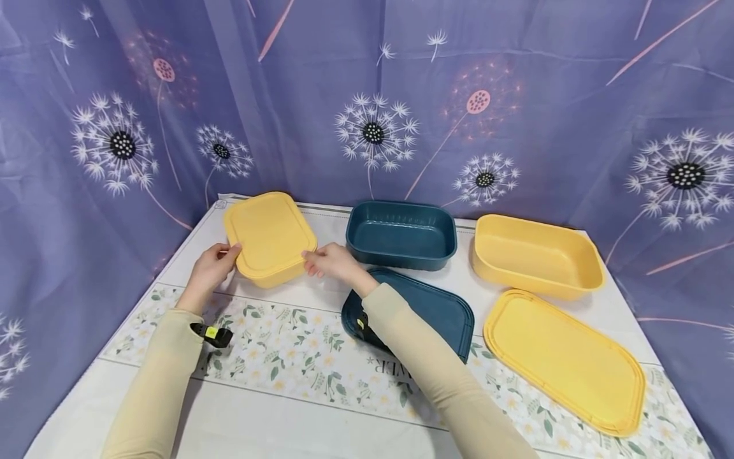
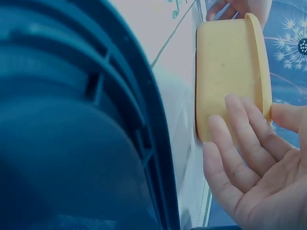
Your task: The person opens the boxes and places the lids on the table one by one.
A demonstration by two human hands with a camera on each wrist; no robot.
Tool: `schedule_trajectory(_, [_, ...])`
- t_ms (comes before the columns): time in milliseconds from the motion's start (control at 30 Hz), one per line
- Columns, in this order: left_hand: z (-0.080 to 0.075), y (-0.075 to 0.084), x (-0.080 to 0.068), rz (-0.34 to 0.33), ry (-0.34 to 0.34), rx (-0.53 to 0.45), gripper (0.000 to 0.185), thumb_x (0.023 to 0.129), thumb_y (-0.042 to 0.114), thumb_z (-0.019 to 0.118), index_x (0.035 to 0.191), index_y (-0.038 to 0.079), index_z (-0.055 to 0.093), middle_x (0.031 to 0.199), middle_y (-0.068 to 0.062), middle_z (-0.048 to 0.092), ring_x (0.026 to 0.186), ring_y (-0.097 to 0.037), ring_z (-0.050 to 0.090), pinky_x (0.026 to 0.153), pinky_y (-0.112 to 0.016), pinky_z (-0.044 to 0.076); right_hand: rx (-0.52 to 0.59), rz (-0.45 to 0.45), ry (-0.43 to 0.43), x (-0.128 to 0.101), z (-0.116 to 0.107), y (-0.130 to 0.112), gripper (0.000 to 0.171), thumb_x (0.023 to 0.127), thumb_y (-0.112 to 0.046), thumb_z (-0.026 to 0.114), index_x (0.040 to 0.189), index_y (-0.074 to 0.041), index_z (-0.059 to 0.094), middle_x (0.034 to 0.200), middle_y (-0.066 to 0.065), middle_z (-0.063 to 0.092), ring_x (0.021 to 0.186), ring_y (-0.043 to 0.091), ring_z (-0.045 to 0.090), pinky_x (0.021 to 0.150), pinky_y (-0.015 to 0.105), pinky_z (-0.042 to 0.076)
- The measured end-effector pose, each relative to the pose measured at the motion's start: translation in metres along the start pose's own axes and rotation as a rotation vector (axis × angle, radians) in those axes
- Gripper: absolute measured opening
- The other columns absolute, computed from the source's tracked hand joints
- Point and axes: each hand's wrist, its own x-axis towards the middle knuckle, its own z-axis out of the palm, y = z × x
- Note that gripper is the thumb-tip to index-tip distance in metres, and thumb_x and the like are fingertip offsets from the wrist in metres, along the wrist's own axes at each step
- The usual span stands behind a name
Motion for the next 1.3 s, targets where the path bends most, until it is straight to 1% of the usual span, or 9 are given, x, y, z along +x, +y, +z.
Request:
schedule_trajectory(67, [0.0,0.002,-0.001,-0.001,-0.006,0.003,0.065,0.106,0.049,0.041,0.13,-0.01,0.051,0.107,-0.024,0.06,0.08,-0.021,0.056,0.06,-0.025,0.046,-0.008,-0.003,0.017,0.001,-0.002,0.001,0.043,0.103,-0.041,0.056,0.093,-0.005,0.078,0.085,0.008,0.075,0.083,0.029,0.07,0.074,0.033,0.057])
schedule_trajectory(233, [0.003,0.005,-0.007,-0.012,-0.025,0.028,0.067,0.106,0.051,0.04,0.128,-0.011,0.05,0.109,-0.025,0.06,0.082,-0.02,0.054,0.067,-0.029,0.045,-0.041,-0.007,0.051,0.003,-0.008,0.003,0.042,0.103,-0.042,0.057,0.095,-0.006,0.078,0.087,0.007,0.075,0.082,0.029,0.07,0.067,0.027,0.054])
schedule_trajectory(400, [0.005,0.007,-0.013,-0.022,-0.042,0.042,0.071,0.105,0.054,0.038,0.129,-0.012,0.049,0.11,-0.026,0.059,0.09,-0.031,0.056,0.071,-0.034,0.045,-0.041,-0.011,0.09,0.006,-0.011,0.006,0.044,0.103,-0.042,0.056,0.096,-0.004,0.077,0.089,0.01,0.075,0.083,0.03,0.07,0.064,0.025,0.052])
schedule_trajectory(533, [0.006,0.007,-0.016,-0.024,-0.064,0.037,0.075,0.105,0.056,0.038,0.134,-0.013,0.047,0.118,-0.03,0.056,0.102,-0.039,0.055,0.08,-0.042,0.047,-0.033,-0.008,0.126,0.006,-0.011,0.008,0.045,0.103,-0.042,0.056,0.097,-0.003,0.077,0.091,0.012,0.075,0.083,0.03,0.07,0.064,0.025,0.053])
schedule_trajectory(667, [0.005,0.007,-0.015,-0.031,-0.053,0.033,0.077,0.104,0.056,0.04,0.136,-0.014,0.044,0.127,-0.033,0.053,0.11,-0.044,0.054,0.088,-0.05,0.048,-0.066,-0.021,0.13,0.005,-0.009,0.009,0.048,0.104,-0.044,0.055,0.095,-0.003,0.077,0.087,0.01,0.074,0.079,0.028,0.068,0.064,0.024,0.05])
schedule_trajectory(767, [0.002,0.006,-0.011,-0.045,-0.026,0.009,0.077,0.104,0.055,0.04,0.139,-0.014,0.041,0.13,-0.032,0.052,0.11,-0.042,0.056,0.087,-0.047,0.05,-0.105,-0.055,0.097,0.003,-0.006,0.009,0.05,0.104,-0.046,0.053,0.092,-0.003,0.077,0.084,0.008,0.074,0.075,0.024,0.067,0.063,0.023,0.048])
schedule_trajectory(900, [-0.001,0.004,-0.004,-0.056,0.009,-0.008,0.075,0.105,0.054,0.038,0.141,-0.012,0.04,0.129,-0.029,0.053,0.104,-0.036,0.057,0.078,-0.034,0.049,-0.13,-0.083,0.035,0.001,-0.002,0.008,0.051,0.104,-0.047,0.053,0.091,-0.004,0.078,0.083,0.006,0.075,0.074,0.02,0.068,0.063,0.022,0.05])
schedule_trajectory(1033, [-0.003,0.001,0.002,-0.068,0.017,-0.022,0.072,0.105,0.051,0.041,0.139,-0.012,0.041,0.129,-0.029,0.053,0.103,-0.035,0.058,0.07,-0.026,0.048,-0.126,-0.077,0.018,0.0,0.0,0.005,0.05,0.103,-0.047,0.054,0.092,-0.005,0.078,0.084,0.006,0.075,0.074,0.021,0.068,0.063,0.023,0.049])
schedule_trajectory(1300, [-0.002,-0.001,0.0,-0.078,0.001,-0.062,0.076,0.104,0.053,0.043,0.142,-0.013,0.038,0.131,-0.03,0.052,0.105,-0.036,0.058,0.074,-0.03,0.051,-0.099,-0.077,0.021,-0.001,0.0,0.002,0.048,0.104,-0.043,0.054,0.095,-0.002,0.077,0.087,0.01,0.074,0.077,0.028,0.067,0.064,0.024,0.049])
